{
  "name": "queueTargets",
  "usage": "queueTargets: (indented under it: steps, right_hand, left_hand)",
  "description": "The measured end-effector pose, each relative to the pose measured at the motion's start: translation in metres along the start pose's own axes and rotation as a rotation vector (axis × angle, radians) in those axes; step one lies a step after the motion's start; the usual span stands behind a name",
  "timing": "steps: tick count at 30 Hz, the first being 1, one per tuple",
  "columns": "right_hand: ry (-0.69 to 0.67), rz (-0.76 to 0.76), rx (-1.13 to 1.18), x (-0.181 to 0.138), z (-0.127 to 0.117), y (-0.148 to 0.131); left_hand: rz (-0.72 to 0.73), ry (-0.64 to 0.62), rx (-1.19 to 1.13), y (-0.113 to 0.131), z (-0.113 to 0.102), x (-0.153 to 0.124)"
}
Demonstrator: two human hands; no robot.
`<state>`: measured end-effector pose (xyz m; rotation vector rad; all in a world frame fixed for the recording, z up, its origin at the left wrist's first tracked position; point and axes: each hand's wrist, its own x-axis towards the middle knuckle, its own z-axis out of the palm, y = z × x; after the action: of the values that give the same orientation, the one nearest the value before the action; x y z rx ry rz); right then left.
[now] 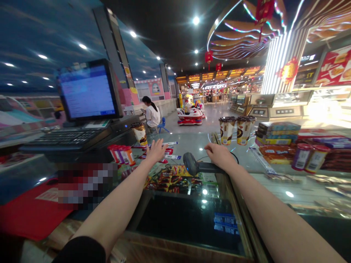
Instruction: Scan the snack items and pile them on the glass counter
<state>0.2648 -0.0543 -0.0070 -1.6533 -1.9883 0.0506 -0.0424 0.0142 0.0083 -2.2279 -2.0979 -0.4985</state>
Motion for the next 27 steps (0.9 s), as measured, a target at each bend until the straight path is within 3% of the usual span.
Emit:
queueTargets:
  steps: [4, 9, 18, 22, 27]
  right_hand:
    - [-0.004, 0.008, -0.006, 0.0, -0.001, -0.001]
    - [0.001, 0.01, -0.006, 0.0, -0.002, -0.001]
    - [0.013, 0.037, 0.05, 0.004, 0.0, -0.005]
    - [-0.013, 0.057, 0.094, 0.02, -0.002, -0.011]
    - [-0.151, 0.076, 0.166, 0.057, 0.002, -0.026]
  left_hand:
    - [0.064, -0.035, 0.064, -0.002, 0.004, 0.003]
    - [0.118, 0.08, 0.104, 0.003, 0.004, -0.002]
    - [0.243, 0.157, 0.125, 0.009, -0.001, -0.005]
    - [0.287, 0.175, 0.11, 0.011, 0.001, -0.006]
    - [0.273, 0.153, 0.074, 0.008, 0.0, -0.005]
